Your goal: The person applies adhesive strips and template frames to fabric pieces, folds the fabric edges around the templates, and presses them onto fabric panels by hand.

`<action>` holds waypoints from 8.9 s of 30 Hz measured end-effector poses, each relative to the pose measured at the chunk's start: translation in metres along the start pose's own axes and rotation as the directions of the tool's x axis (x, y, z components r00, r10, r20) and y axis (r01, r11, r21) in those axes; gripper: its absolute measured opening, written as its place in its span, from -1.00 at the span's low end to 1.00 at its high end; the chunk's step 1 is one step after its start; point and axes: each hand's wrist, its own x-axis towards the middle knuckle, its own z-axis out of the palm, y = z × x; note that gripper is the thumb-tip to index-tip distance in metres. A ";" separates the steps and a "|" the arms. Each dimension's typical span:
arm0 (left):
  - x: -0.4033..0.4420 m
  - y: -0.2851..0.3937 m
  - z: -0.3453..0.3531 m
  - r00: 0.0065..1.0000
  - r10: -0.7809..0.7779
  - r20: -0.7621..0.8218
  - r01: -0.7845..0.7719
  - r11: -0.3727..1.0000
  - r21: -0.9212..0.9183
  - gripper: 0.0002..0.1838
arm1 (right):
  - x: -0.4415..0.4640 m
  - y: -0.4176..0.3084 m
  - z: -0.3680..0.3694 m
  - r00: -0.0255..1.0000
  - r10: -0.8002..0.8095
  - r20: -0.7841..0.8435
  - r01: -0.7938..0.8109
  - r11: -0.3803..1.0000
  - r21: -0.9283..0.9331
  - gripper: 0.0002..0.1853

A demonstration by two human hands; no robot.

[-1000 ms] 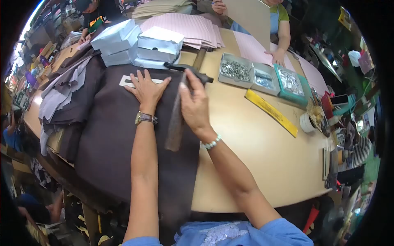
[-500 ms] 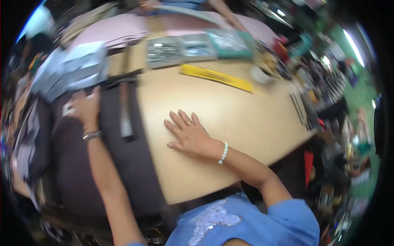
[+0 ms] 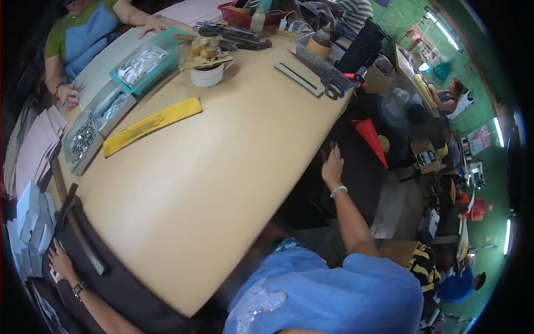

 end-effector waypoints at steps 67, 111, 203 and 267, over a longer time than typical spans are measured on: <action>-0.344 0.211 -0.387 0.851 0.374 -0.367 -0.444 0.141 -0.885 -0.16 | 0.021 -0.438 0.040 0.461 -0.887 0.022 0.829 0.440 0.344 -0.59; -0.304 0.126 -0.353 0.972 0.227 -0.066 -0.179 0.527 -0.831 -0.11 | -0.058 -0.225 -0.087 0.754 -0.657 -0.021 0.574 0.642 0.509 -0.53; -0.315 0.164 -0.325 0.999 0.042 -0.033 -0.046 0.372 -0.927 -0.56 | -0.050 -0.224 -0.068 0.731 -0.682 0.019 0.574 0.629 0.524 -0.76; -0.298 0.166 -0.362 0.931 0.339 -0.132 -0.334 0.650 -0.683 -0.32 | 0.137 -0.114 -0.074 0.857 -0.447 -0.257 0.487 0.866 0.117 -0.82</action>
